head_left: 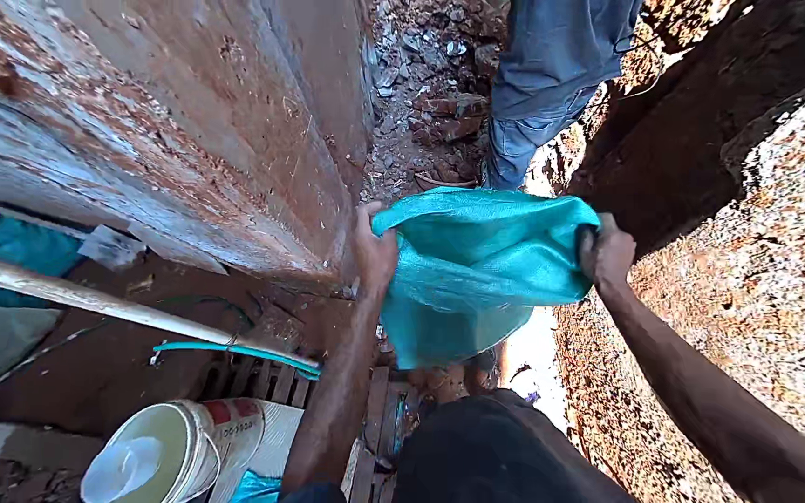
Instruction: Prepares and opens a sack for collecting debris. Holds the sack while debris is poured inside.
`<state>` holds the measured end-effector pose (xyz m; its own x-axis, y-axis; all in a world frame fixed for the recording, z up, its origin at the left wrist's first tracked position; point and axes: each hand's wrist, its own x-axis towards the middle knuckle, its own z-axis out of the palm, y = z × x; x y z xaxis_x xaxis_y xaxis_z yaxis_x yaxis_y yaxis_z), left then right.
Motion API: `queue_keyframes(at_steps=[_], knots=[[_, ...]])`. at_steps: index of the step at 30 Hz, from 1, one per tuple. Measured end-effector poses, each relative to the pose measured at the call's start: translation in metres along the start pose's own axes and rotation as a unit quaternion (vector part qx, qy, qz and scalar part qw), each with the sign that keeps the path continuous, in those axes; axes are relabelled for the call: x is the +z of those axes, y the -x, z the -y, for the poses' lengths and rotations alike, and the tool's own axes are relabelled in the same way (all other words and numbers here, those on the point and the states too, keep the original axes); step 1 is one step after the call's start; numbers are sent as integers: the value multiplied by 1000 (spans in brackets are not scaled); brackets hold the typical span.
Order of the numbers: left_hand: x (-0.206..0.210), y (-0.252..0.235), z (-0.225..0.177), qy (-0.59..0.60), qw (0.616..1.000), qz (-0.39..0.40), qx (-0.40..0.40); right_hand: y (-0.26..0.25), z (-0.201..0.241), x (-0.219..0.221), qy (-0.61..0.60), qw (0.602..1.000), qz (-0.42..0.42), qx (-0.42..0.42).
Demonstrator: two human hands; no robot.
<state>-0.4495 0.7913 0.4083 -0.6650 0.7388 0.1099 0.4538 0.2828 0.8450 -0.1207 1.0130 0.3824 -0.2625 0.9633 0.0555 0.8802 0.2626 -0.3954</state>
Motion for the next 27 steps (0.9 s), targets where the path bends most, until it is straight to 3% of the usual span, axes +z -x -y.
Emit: queue_keyframes(at_steps=[2,3,5,7,8,10,12,14,19,22,27], knots=[[23,-14,57,-159,982,92,-33,-24,-7,40,65,977,202,1],[29,-17,84,-200,969,126,-75,-34,-7,44,69,969,239,4],[12,-33,81,-203,964,101,-138,-58,10,23,5,985,169,-15],[-3,-32,46,-118,987,10,-108,-67,17,8,-57,995,71,-28],[-2,-26,38,-82,993,-16,-85,-69,9,13,-52,996,65,-32],[15,-28,46,-47,994,-19,-97,-89,-9,37,-29,986,159,-50],[38,-19,70,-24,978,11,-208,-101,-36,68,-84,963,253,-40],[51,-10,77,41,956,-11,-291,-108,-44,80,-175,953,247,2],[79,35,96,53,928,-122,-347,-101,-66,102,-321,903,261,114],[112,48,101,129,883,-201,-403,-95,-73,118,-378,871,272,156],[169,28,117,337,755,-306,-472,-93,-57,136,-439,829,275,212]])
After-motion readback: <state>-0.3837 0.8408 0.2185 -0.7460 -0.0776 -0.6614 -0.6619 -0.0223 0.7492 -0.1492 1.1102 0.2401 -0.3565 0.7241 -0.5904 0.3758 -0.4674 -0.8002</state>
